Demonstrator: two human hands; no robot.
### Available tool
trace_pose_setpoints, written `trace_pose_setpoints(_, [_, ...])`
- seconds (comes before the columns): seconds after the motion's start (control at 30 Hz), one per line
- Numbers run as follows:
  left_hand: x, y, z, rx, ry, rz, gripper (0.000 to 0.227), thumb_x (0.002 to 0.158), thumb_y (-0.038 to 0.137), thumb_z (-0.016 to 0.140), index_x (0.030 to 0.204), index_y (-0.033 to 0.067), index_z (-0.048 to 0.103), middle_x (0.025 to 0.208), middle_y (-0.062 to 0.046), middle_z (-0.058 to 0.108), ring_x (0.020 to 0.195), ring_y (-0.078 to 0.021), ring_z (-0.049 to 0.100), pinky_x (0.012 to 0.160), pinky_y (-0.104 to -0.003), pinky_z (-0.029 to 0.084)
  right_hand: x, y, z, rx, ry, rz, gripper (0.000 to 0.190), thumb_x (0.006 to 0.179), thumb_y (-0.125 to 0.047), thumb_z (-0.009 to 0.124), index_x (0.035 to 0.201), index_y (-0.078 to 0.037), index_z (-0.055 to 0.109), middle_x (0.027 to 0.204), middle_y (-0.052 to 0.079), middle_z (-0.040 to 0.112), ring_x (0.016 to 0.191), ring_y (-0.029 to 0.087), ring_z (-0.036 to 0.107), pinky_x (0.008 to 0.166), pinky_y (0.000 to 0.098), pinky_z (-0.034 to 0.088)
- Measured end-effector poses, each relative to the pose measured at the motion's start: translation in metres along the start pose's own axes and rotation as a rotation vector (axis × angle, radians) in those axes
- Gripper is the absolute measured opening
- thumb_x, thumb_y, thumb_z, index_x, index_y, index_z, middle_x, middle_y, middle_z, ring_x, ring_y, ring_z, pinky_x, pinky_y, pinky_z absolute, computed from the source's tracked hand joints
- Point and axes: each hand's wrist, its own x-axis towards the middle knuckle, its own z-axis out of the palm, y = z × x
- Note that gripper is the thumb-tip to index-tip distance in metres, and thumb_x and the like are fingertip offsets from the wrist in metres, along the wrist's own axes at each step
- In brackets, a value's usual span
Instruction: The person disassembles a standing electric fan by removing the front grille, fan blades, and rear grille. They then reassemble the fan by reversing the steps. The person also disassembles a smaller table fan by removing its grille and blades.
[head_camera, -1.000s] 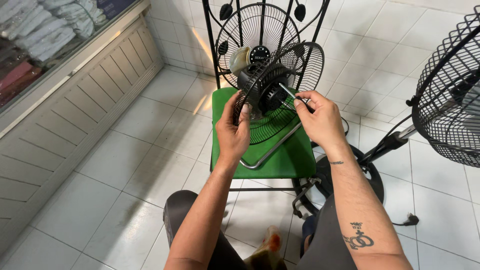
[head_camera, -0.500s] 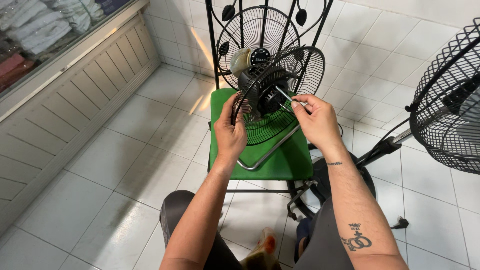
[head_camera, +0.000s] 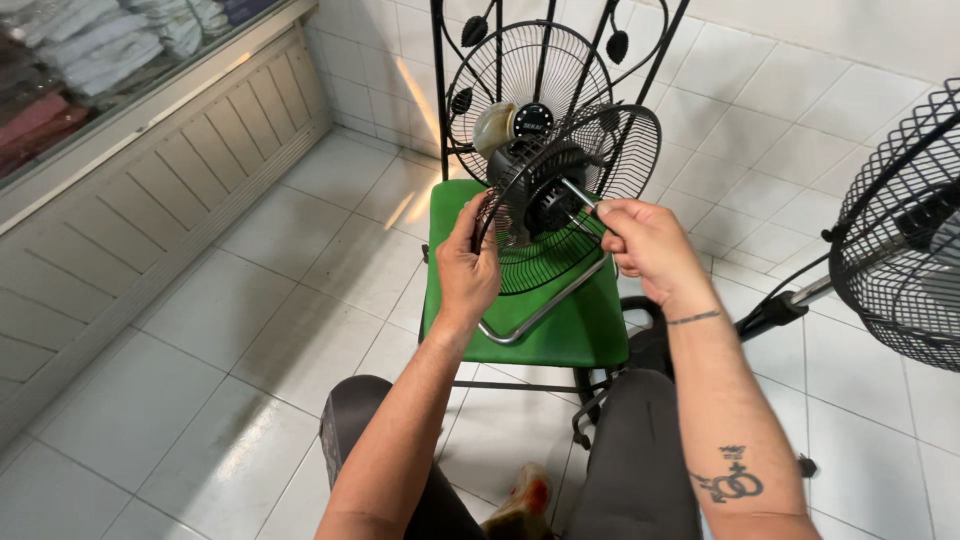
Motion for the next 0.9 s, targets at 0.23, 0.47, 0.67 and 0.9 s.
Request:
trace_pose_setpoints(0.23, [0.000, -0.002, -0.001, 0.006, -0.010, 0.025, 0.033, 0.105, 0.004, 0.058, 0.138, 0.0043, 0.061, 0.112, -0.008, 0.078, 0.102, -0.0121, 0.073, 0.088, -0.026, 0.057, 0.017, -0.026, -0.015, -0.235, -0.185, 0.007, 0.028, 0.101, -0.025, 0.061, 0.117, -0.004, 0.070, 0.067, -0.005, 0.058, 0.049, 0.003, 0.040, 0.042, 0.0215, 0.030])
trace_pose_setpoints(0.47, [0.004, -0.013, 0.004, -0.081, 0.003, -0.030, 0.031, 0.106, 0.008, 0.060, 0.137, 0.0033, 0.063, 0.109, -0.007, 0.078, 0.094, -0.0098, 0.068, 0.084, -0.025, 0.056, -0.012, -0.005, 0.007, -1.565, 0.254, -0.923, 0.030, 0.101, -0.026, 0.065, 0.124, -0.008, 0.071, 0.075, 0.013, 0.071, 0.062, 0.032, 0.069, 0.055, 0.0435, 0.053])
trace_pose_setpoints(0.67, [-0.003, -0.004, 0.007, 0.050, 0.026, 0.031, 0.033, 0.104, 0.002, 0.056, 0.137, 0.0045, 0.062, 0.108, -0.007, 0.077, 0.097, -0.0103, 0.070, 0.086, -0.026, 0.056, -0.007, -0.011, 0.010, -1.015, 0.197, -0.545, 0.035, 0.100, -0.039, 0.067, 0.112, -0.008, 0.074, 0.068, 0.007, 0.066, 0.056, 0.019, 0.061, 0.051, 0.0342, 0.047])
trace_pose_setpoints(0.9, [-0.001, -0.008, 0.005, 0.011, 0.022, 0.052, 0.032, 0.105, 0.002, 0.057, 0.136, 0.0050, 0.061, 0.108, -0.006, 0.076, 0.097, -0.0117, 0.071, 0.086, -0.027, 0.056, 0.035, -0.005, 0.000, -0.229, -0.114, 0.169, 0.042, 0.102, -0.045, 0.060, 0.093, -0.005, 0.070, 0.062, 0.002, 0.054, 0.042, 0.008, 0.036, 0.038, 0.0265, 0.025])
